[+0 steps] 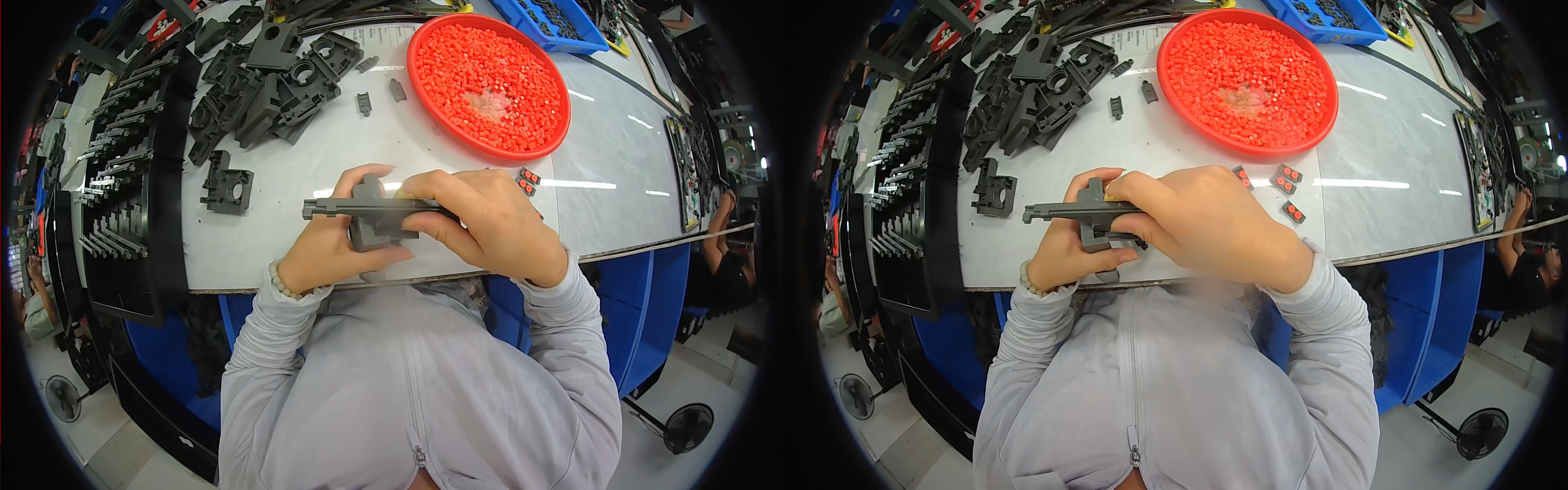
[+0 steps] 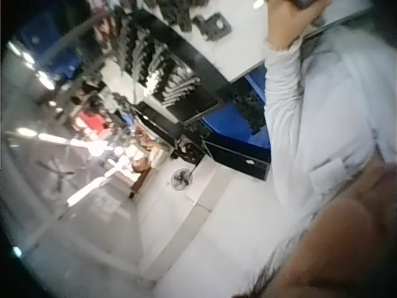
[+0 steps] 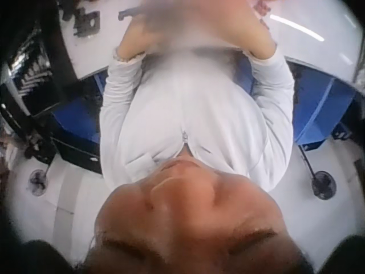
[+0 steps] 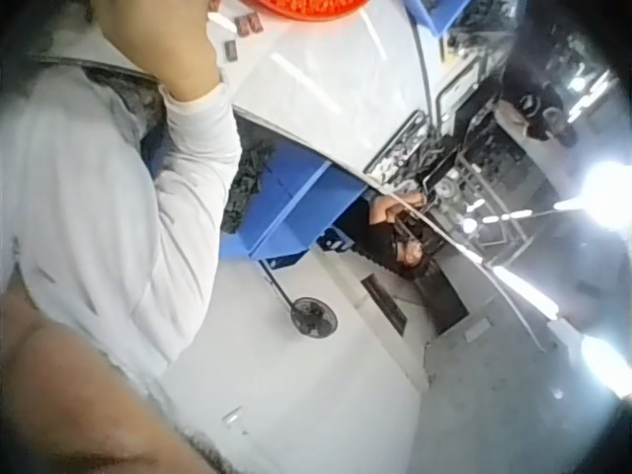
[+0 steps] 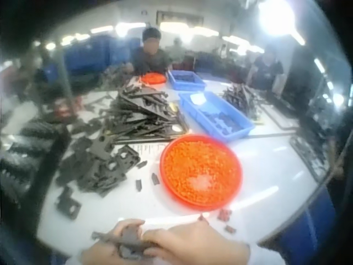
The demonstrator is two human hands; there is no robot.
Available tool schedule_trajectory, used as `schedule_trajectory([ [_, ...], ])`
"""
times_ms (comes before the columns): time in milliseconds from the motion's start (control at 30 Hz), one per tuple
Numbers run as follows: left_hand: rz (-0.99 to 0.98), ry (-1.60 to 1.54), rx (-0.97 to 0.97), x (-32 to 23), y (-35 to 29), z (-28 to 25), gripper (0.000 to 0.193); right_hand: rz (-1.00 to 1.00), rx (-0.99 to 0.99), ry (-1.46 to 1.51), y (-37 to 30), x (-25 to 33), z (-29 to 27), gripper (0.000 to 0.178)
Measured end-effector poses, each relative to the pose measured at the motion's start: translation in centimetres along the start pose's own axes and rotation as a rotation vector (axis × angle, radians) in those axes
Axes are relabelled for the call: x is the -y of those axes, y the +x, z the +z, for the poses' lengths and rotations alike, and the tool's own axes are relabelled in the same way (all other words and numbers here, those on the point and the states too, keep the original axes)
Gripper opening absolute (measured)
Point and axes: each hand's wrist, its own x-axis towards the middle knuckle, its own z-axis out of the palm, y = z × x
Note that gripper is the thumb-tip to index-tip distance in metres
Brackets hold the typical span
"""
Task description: The person assembles device housings by inserting wires and electronic components into plastic casings and pressing covers onto them by hand. The person places assembled units onto a tray and retrieves additional casing parts from a bin beneath the workbench.
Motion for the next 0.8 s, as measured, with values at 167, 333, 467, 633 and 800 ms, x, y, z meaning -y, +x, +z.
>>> schedule_trajectory([
  [167, 0.016, -0.087, -0.015, 0.6, -0.3, 0.4, 0.079, -0.043, 0.034, -0.058, 0.2, 0.2, 0.2, 0.022],
  [333, -0.027, 0.010, 0.003, 0.7, -0.5, 0.5, 0.073, -0.059, 0.006, -0.001, -0.1, -0.8, 0.7, 0.021],
  [467, 0.047, 0.178, 0.033, 1.1, -0.2, 1.1, 0.068, -0.070, -0.034, 0.036, 0.0, -0.8, 1.6, 0.021],
  [633, 0.077, 0.192, 0.052, 0.5, 0.0, 0.8, 0.045, -0.068, -0.083, 0.105, 0.5, -0.7, 2.1, 0.018],
  [800, 0.027, 0.052, 0.012, 0.7, 0.1, 0.8, 0.042, 0.016, 0.025, 0.106, 1.2, -0.2, 1.0, 0.019],
])
